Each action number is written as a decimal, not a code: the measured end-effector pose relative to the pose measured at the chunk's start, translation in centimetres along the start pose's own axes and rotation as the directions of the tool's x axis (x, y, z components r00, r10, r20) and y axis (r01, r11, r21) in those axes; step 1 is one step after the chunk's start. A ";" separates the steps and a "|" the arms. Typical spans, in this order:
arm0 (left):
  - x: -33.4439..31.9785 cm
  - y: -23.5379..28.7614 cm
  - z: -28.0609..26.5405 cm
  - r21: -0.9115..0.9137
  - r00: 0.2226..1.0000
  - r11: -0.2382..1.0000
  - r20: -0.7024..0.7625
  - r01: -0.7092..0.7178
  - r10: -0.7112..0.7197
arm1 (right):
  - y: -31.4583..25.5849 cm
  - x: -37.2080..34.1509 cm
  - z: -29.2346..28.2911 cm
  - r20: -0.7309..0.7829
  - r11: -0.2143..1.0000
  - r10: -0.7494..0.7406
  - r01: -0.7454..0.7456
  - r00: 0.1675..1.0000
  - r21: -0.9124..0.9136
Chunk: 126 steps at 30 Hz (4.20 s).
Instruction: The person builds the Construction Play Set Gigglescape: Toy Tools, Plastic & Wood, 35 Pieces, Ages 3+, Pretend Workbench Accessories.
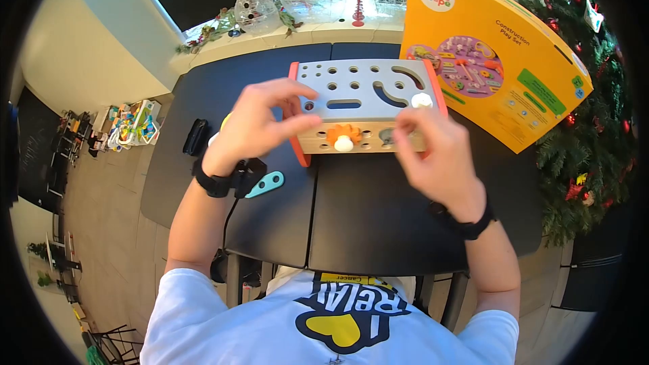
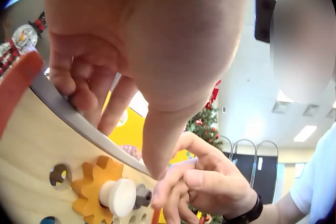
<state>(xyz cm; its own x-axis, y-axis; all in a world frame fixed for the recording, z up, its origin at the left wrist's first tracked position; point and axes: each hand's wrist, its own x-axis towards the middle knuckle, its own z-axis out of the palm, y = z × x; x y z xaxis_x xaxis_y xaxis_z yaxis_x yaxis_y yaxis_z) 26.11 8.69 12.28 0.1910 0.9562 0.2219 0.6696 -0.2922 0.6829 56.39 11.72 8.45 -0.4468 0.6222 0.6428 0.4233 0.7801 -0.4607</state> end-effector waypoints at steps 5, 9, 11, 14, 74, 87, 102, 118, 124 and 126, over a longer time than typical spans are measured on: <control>-2.7 -7.9 -4.3 0.525 0.931 0.827 -0.366 0.200 0.007 | 4.3 1.8 -2.2 0.067 0.991 -0.044 0.052 0.997 -0.122; -6.5 -14.1 -5.8 0.727 0.847 0.467 -0.310 0.504 -0.432 | 4.9 1.3 -0.8 0.199 0.984 0.050 -0.015 0.979 -0.175; -7.4 -15.4 -5.9 0.696 0.751 0.415 -0.272 0.585 -0.602 | 5.0 1.3 0.1 0.192 0.982 0.064 -0.027 0.979 -0.186; -7.7 -16.2 -6.5 0.594 0.623 0.416 -0.191 0.688 -0.758 | 5.0 1.4 0.6 0.182 0.986 0.044 -0.014 0.982 -0.165; 6.2 -5.3 -2.7 0.181 0.931 0.960 -0.261 -0.212 0.254 | 5.2 1.7 1.5 0.167 0.984 -0.011 0.040 0.986 -0.172; 6.4 -5.8 -2.7 0.221 0.948 0.956 -0.207 -0.195 0.241 | 5.3 2.0 0.9 0.222 0.979 0.001 0.044 0.975 -0.198; -5.9 -9.2 -6.1 0.239 0.971 0.941 -0.063 0.239 -0.231 | 6.1 2.2 -0.6 0.277 0.989 0.030 0.011 0.960 -0.147; -12.3 -14.3 -4.3 0.443 0.970 0.890 0.147 0.109 -0.191 | 8.6 2.3 -1.9 0.322 0.995 -0.088 0.066 0.943 0.078; -8.5 -10.5 -1.3 0.079 0.967 0.997 -0.256 0.026 -0.004 | 8.8 2.1 -1.6 0.312 0.996 -0.067 0.043 0.948 0.082; -7.3 -9.7 0.2 -0.024 0.940 1.000 -0.340 0.011 -0.019 | 8.7 2.1 -1.6 0.303 0.996 -0.048 0.021 0.952 0.090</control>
<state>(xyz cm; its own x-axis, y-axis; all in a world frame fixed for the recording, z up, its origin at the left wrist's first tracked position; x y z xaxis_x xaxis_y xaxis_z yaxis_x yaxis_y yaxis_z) 18.40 4.56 3.93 -0.0773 0.8983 0.4326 0.6541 -0.2818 0.7019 60.40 19.66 6.79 -0.6841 0.5750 0.4487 0.3410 0.7960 -0.5000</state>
